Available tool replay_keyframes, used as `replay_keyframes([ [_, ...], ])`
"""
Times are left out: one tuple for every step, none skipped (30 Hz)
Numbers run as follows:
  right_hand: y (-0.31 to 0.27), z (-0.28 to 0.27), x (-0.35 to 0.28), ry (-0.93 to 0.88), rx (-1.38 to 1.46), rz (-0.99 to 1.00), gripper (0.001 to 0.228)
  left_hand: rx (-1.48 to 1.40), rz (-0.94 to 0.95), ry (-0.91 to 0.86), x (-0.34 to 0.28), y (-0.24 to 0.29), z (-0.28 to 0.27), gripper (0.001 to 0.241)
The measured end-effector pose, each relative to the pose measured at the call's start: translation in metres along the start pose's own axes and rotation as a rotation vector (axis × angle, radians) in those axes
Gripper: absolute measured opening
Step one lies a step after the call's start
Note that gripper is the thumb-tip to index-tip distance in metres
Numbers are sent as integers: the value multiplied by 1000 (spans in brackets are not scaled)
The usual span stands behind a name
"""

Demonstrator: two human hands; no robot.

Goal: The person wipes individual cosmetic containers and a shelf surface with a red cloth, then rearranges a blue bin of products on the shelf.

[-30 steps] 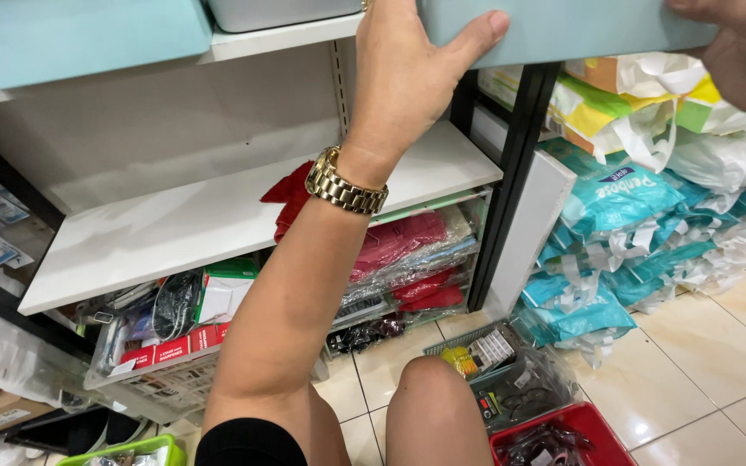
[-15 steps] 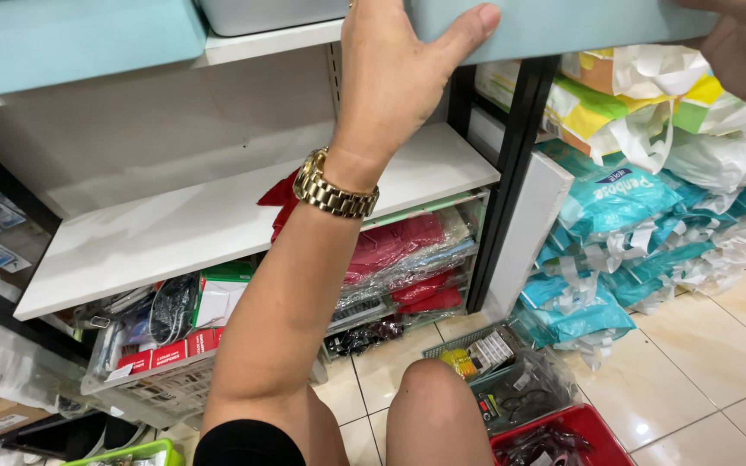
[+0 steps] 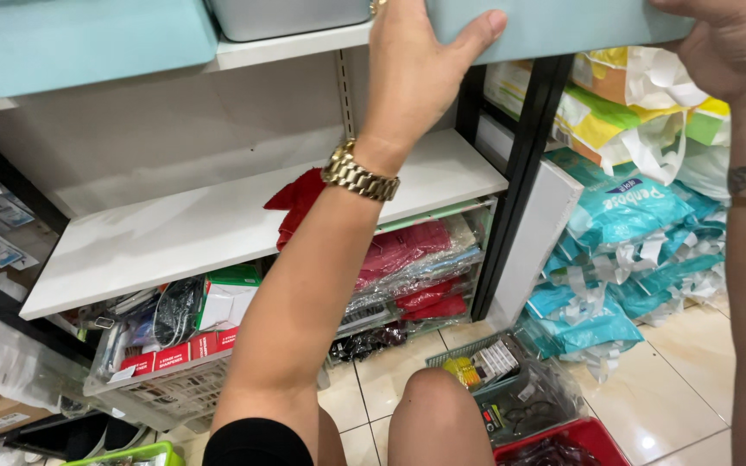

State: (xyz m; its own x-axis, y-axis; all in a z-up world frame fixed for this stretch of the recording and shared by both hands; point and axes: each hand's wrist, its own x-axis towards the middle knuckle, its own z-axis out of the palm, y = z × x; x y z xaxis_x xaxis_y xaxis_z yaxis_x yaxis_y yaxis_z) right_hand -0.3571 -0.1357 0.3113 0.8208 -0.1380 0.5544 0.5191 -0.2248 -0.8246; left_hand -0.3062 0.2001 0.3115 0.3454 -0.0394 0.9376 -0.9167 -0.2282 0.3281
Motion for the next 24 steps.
replay_keyframes([
  [-2, 6, 0, -2, 99, 25, 28, 13, -12, 12, 1, -3, 5, 55],
  [1, 7, 3, -4, 99, 23, 28, 14, -11, 14, 1, -8, 9, 55],
  [3, 9, 6, -27, 74, -8, 31, -4, -12, 1, 1, -14, 13, 58],
  [5, 11, 9, -51, 49, -39, 33, -22, -14, -12, 2, -19, 16, 61],
  [7, 12, 10, -53, 50, -41, 33, -19, -13, -10, 2, -23, 21, 61],
  [9, 13, 11, -40, 21, -105, 35, -21, -27, -7, 3, -27, 25, 61],
  [11, 15, 12, -28, -9, -169, 37, -23, -41, -3, 4, -31, 29, 61],
  [12, 18, 13, -30, -9, -170, 37, -22, -40, 0, 5, -38, 33, 61],
  [13, 21, 14, -34, -18, -206, 39, -16, -41, -5, 6, -45, 38, 66],
  [15, 25, 16, -39, -27, -242, 41, -10, -41, -10, 6, -52, 42, 71],
  [18, 27, 21, -40, -27, -246, 41, -9, -39, -7, 7, -53, 42, 71],
  [20, 30, 26, 2, 19, -216, 36, -31, -64, -21, 7, -54, 43, 75],
  [24, 32, 30, 45, 66, -185, 31, -52, -91, -37, 7, -55, 44, 79],
  [26, 33, 34, 45, 66, -186, 31, -52, -90, -36, 10, -59, 48, 79],
  [28, 35, 37, 52, 72, -185, 29, -24, -96, -31, 11, -64, 52, 80],
  [31, 36, 40, 60, 78, -183, 28, 3, -102, -27, 12, -69, 56, 82],
  [30, 41, 41, 59, 78, -184, 28, 4, -102, -26, 13, -68, 54, 82],
  [29, 46, 43, 68, 69, -192, 29, -16, -134, -5, 13, -67, 52, 83],
  [28, 51, 43, 76, 60, -200, 30, -36, -166, 15, 13, -67, 49, 84],
  [31, 53, 46, 75, 60, -199, 30, -35, -168, 15, 7, -67, 49, 84],
  [34, 55, 49, 70, 52, -227, 30, 47, -156, 30, 1, -68, 47, 93],
  [37, 58, 53, 66, 44, -256, 31, 130, -144, 45, -4, -68, 46, 102],
  [42, 59, 57, 63, 46, -255, 31, 134, -145, 47, -15, -67, 44, 102],
  [46, 60, 62, 74, 38, -259, 31, 169, -140, 21, -25, -66, 41, 87],
])
